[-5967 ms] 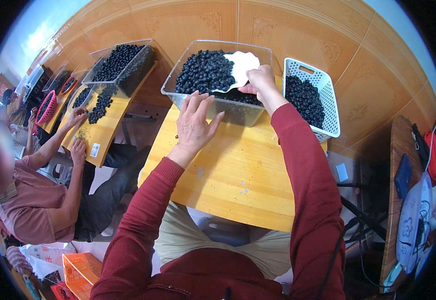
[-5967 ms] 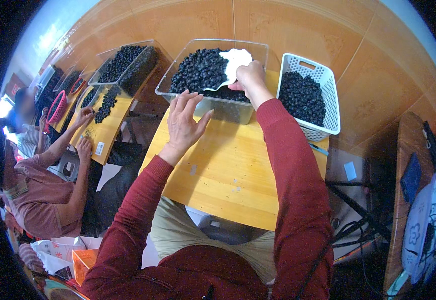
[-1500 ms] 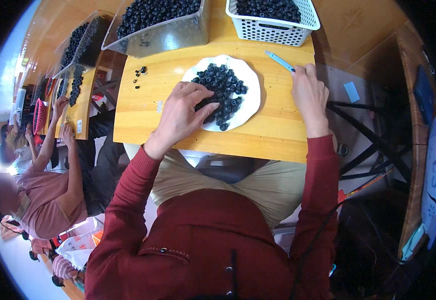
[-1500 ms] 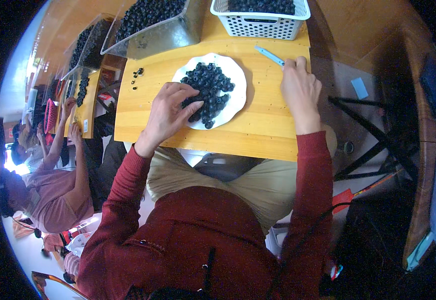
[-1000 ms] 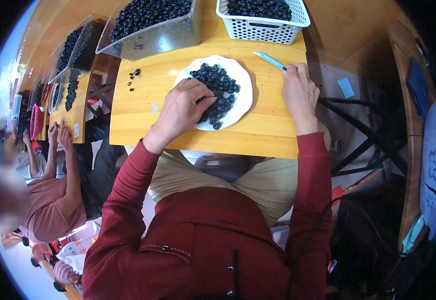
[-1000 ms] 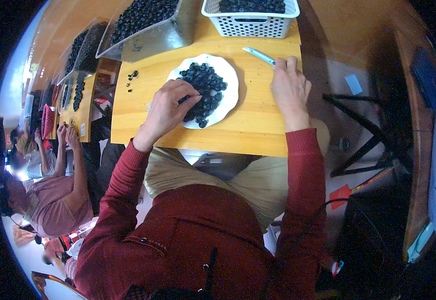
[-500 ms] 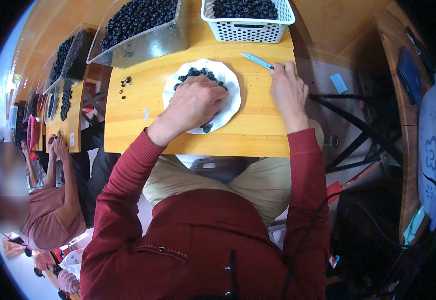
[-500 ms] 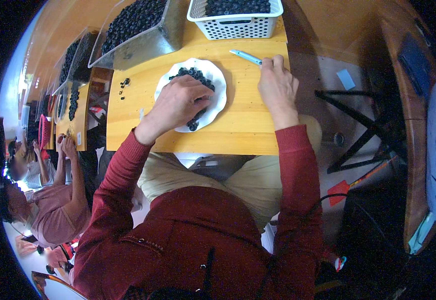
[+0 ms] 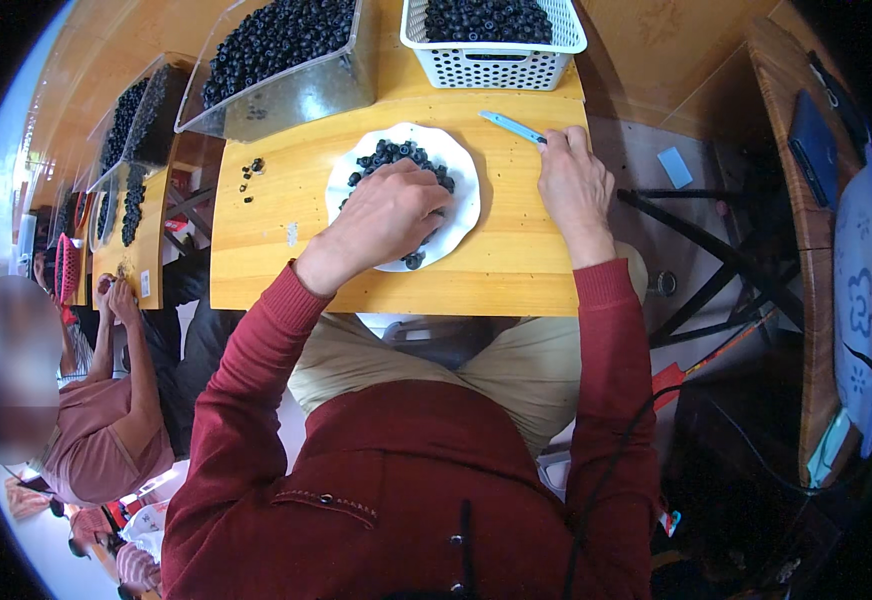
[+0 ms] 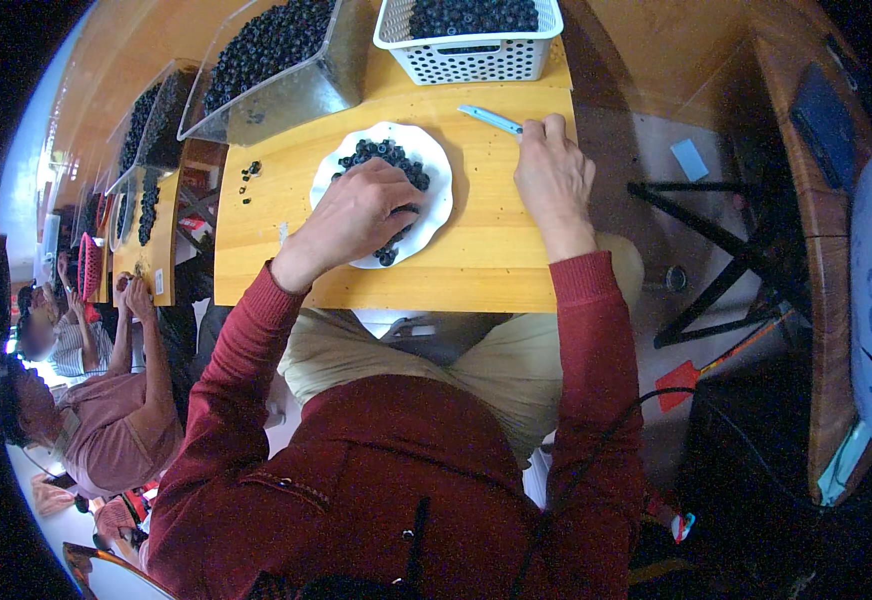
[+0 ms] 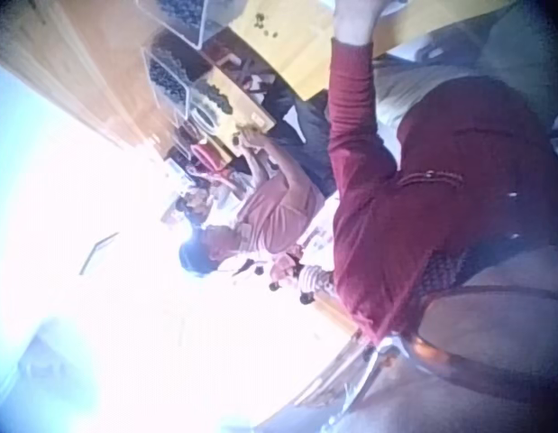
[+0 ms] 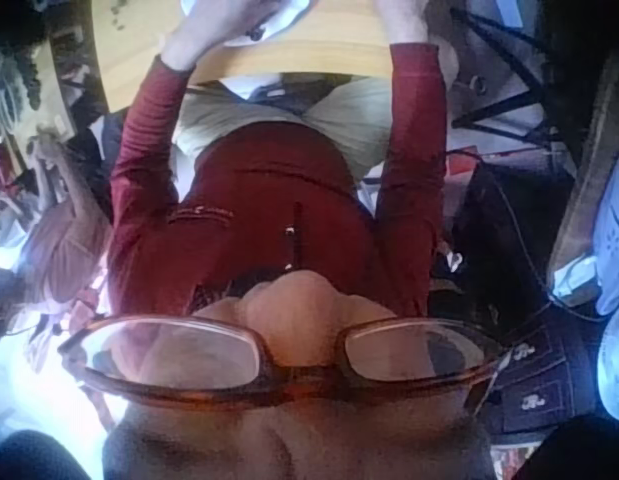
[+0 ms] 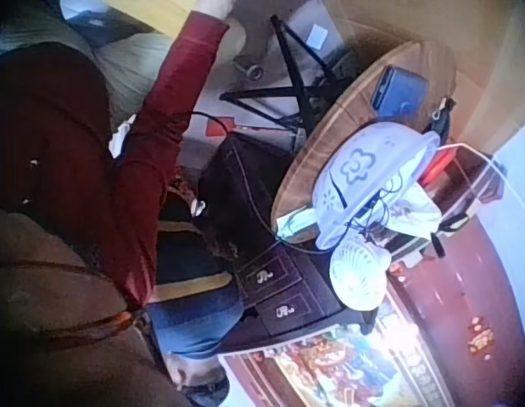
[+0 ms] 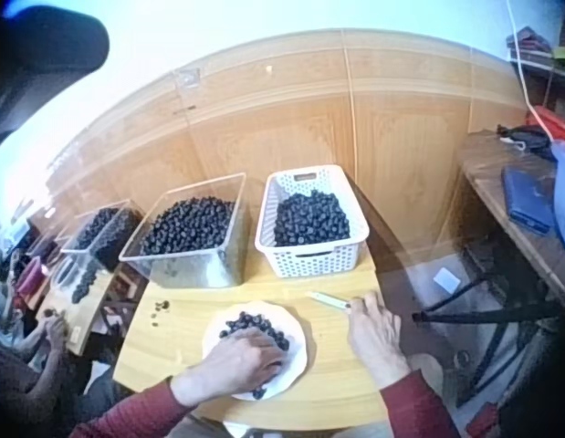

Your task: The person scoops black fruits from a container onto a plate and trims the fruits one at a time using a utility knife.

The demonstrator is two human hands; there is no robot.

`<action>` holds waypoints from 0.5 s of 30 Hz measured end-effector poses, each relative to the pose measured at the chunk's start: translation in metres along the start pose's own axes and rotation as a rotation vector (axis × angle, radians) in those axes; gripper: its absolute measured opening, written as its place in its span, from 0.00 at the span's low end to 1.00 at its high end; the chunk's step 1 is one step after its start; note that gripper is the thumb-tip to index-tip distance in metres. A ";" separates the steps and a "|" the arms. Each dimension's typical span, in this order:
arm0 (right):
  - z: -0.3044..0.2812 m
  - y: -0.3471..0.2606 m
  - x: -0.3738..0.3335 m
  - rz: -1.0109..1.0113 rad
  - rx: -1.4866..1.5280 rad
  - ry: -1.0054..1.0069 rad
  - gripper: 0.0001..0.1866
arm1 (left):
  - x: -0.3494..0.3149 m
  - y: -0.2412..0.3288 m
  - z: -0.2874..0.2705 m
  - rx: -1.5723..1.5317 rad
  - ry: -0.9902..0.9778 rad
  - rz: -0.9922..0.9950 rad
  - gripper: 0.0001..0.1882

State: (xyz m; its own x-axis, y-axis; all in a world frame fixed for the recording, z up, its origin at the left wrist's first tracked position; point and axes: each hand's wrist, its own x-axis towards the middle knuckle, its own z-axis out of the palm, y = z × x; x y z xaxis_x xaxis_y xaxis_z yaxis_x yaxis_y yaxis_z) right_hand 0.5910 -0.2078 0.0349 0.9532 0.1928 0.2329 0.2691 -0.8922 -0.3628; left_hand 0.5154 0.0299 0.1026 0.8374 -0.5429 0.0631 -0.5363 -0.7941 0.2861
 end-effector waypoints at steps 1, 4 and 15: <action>0.000 0.000 0.000 -0.006 0.004 0.004 0.10 | 0.000 0.000 0.001 0.003 -0.002 0.000 0.06; 0.000 0.001 -0.002 -0.017 0.007 0.030 0.10 | -0.001 0.001 0.000 0.006 -0.002 -0.001 0.05; 0.001 0.002 0.000 -0.025 0.015 0.024 0.11 | -0.008 0.004 -0.004 -0.208 0.163 0.002 0.09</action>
State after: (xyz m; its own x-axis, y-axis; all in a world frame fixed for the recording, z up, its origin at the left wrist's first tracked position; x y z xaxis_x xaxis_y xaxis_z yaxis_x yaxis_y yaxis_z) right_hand 0.5913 -0.2088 0.0336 0.9425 0.2055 0.2636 0.2955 -0.8807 -0.3701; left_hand 0.5067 0.0326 0.1065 0.8511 -0.4799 0.2128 -0.5193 -0.7103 0.4752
